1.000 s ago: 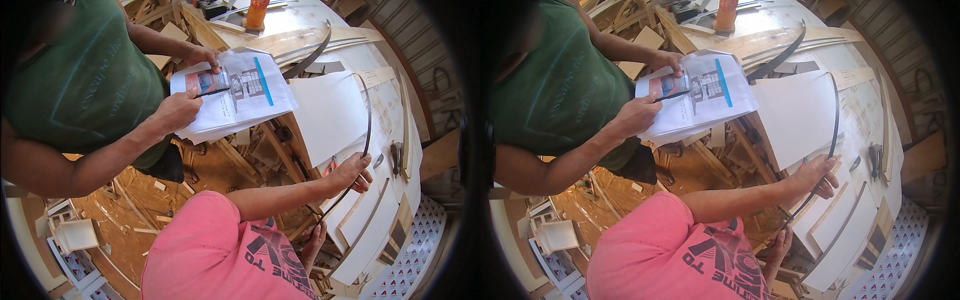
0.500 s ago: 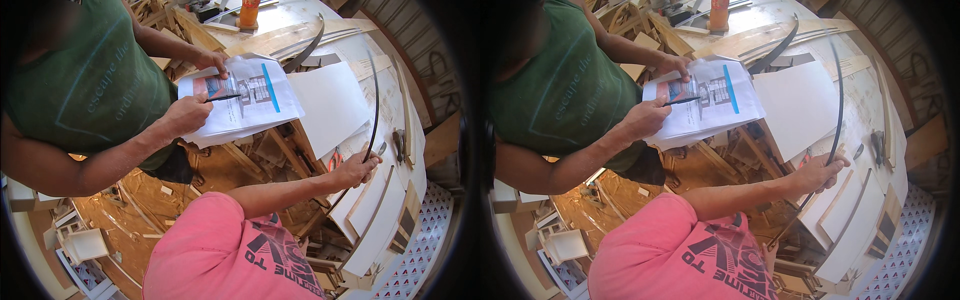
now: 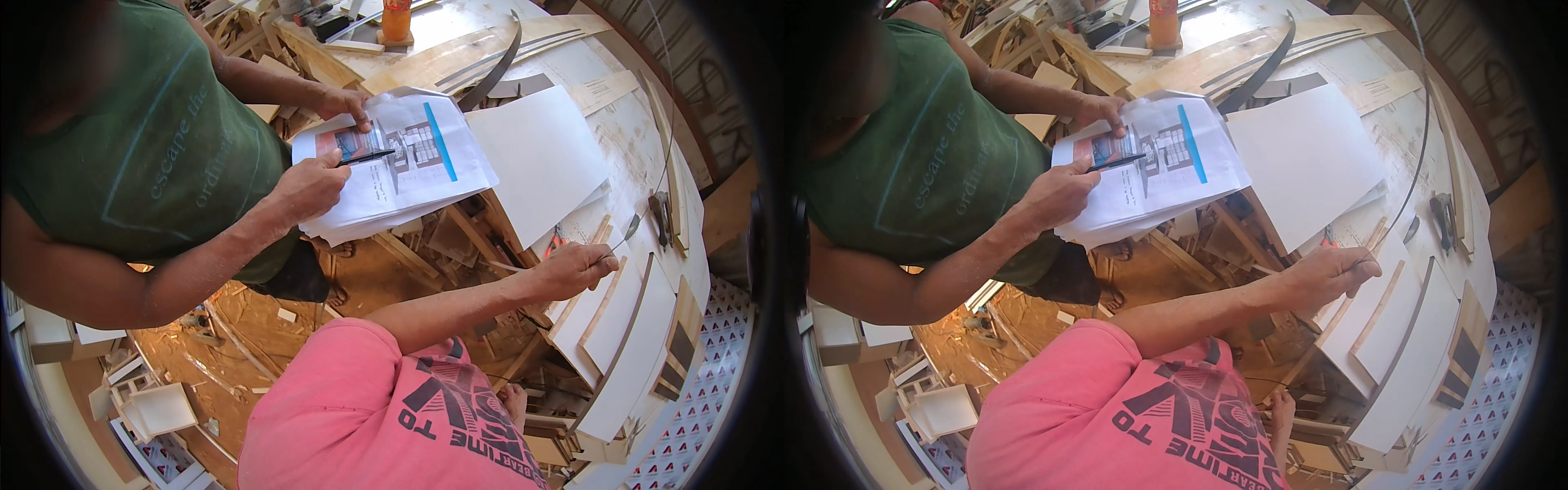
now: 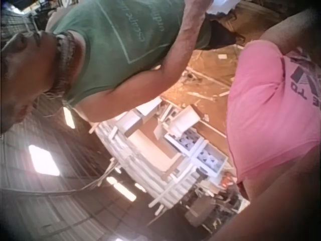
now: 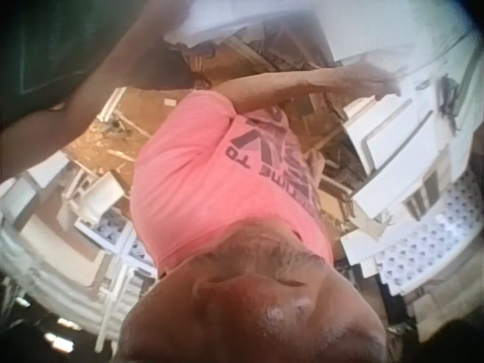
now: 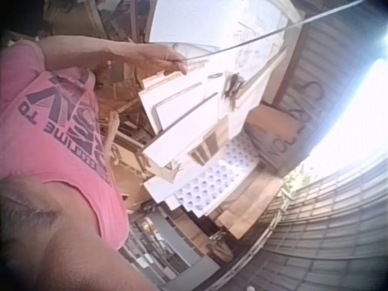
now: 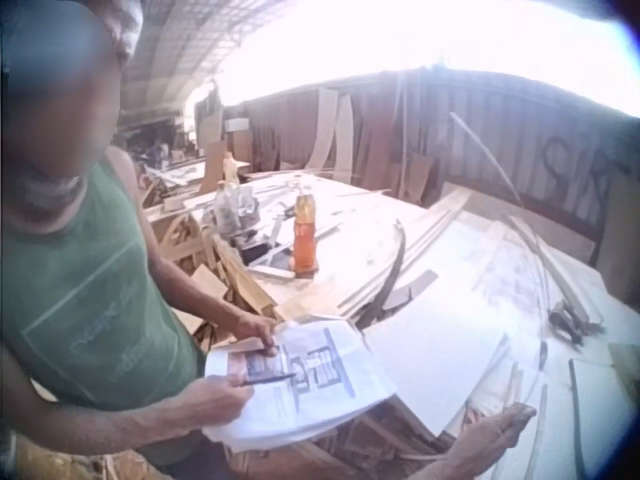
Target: The person applies a strip of edging to a white board by hand, pressing it down and smoothing it along the edge. Another person then approaches with a document and points to specific details while they talk.
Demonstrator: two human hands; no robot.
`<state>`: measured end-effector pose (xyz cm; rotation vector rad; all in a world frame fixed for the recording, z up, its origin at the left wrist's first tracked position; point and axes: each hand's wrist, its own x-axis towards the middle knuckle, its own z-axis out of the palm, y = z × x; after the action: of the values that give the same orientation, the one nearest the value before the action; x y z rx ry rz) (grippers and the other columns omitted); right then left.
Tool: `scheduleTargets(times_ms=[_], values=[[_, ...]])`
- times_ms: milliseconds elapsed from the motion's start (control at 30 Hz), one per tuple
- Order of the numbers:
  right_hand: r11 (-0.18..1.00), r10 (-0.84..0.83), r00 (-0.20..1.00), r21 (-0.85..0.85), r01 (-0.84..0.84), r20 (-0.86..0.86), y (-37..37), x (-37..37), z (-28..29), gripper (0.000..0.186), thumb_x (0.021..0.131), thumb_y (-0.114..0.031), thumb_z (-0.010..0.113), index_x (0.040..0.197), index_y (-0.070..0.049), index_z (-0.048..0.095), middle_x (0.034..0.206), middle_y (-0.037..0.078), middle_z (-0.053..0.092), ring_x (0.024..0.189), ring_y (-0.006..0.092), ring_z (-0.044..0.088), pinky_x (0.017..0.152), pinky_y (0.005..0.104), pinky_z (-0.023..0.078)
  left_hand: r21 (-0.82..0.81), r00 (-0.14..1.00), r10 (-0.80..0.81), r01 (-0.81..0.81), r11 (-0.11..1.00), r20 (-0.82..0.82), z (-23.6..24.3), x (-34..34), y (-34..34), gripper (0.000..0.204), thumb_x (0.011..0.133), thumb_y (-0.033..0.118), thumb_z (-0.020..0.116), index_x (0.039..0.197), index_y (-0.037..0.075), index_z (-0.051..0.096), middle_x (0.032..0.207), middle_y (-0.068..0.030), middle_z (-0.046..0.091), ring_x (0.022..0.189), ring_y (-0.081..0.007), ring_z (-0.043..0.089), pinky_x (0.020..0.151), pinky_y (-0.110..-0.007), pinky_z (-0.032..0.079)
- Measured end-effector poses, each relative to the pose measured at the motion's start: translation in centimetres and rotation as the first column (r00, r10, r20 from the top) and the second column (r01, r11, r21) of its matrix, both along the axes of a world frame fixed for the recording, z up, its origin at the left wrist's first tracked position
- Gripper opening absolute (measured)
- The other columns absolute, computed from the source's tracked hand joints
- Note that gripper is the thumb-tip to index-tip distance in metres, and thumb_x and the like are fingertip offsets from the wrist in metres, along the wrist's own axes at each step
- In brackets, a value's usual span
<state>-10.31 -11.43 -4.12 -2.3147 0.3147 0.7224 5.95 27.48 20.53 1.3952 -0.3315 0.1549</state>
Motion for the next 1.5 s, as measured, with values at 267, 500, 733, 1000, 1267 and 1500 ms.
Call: scheduleTargets(times_ms=[267,500,733,1000,1267,1500], values=[[0.870,-0.255,0.954,0.469,0.154,0.160,13.7,5.8,12.5,0.041,0.097,-0.027,0.053,0.126,0.001,0.047,0.097,0.006,0.063,0.080,0.0103,0.060,0.071,0.0230,0.046,0.277,0.975,-0.216,0.219,0.935,-0.044,-3.9,-1.8,-2.7,0.034,0.097,0.033,0.043,0.101,0.003,0.059,0.074,-0.0134,0.062,0.073,-0.0295,0.062,0.068,-0.039,0.047],[0.756,-0.272,0.900,0.654,-0.018,0.339,18.3,7.5,18.3,0.038,0.093,-0.012,0.057,0.128,0.000,0.046,0.102,0.006,0.059,0.093,0.0121,0.057,0.083,0.0262,0.045,0.190,0.955,-0.259,0.283,0.940,-0.143,-7.9,-5.4,-3.7,0.033,0.097,0.029,0.043,0.104,0.000,0.058,0.089,-0.0215,0.064,0.086,-0.0371,0.063,0.074,-0.043,0.048],[0.657,-0.276,0.936,0.754,0.018,0.217,18.3,6.6,16.5,0.041,0.090,-0.004,0.060,0.128,0.000,0.045,0.110,0.009,0.059,0.101,0.0142,0.057,0.090,0.0272,0.044,0.157,0.941,-0.262,0.298,0.942,-0.212,-8.2,-6.8,-2.7,0.033,0.098,0.029,0.043,0.106,0.000,0.058,0.094,-0.0213,0.064,0.091,-0.0375,0.062,0.079,-0.042,0.047],[0.581,-0.302,0.945,0.810,0.076,0.128,17.3,5.5,15.7,0.047,0.088,-0.003,0.061,0.131,0.000,0.041,0.113,0.009,0.057,0.104,0.0156,0.056,0.091,0.0282,0.045,0.230,0.945,-0.280,0.314,0.921,-0.169,-9.9,-7.7,-4.1,0.034,0.098,0.031,0.041,0.108,0.003,0.057,0.098,-0.0205,0.063,0.092,-0.0393,0.061,0.081,-0.042,0.047],[0.633,-0.218,0.957,0.774,-0.011,0.192,15.0,4.7,13.2,0.061,0.088,-0.012,0.066,0.138,0.000,0.033,0.126,0.009,0.049,0.114,0.0175,0.051,0.096,0.0299,0.044,0.410,0.949,-0.292,0.316,0.856,-0.123,-11.2,-9.9,-6.3,0.031,0.098,0.031,0.040,0.100,0.005,0.056,0.089,-0.0188,0.058,0.089,-0.0391,0.059,0.079,-0.047,0.046],[0.711,-0.211,0.937,0.701,-0.048,0.279,15.5,4.6,14.0,0.056,0.090,-0.009,0.062,0.137,-0.001,0.034,0.126,0.009,0.049,0.112,0.0168,0.052,0.093,0.0289,0.044,0.237,0.961,-0.251,0.273,0.932,-0.119,-10.8,-9.5,-6.3,0.031,0.098,0.029,0.039,0.099,0.002,0.054,0.087,-0.0199,0.059,0.085,-0.0402,0.059,0.076,-0.046,0.045]])
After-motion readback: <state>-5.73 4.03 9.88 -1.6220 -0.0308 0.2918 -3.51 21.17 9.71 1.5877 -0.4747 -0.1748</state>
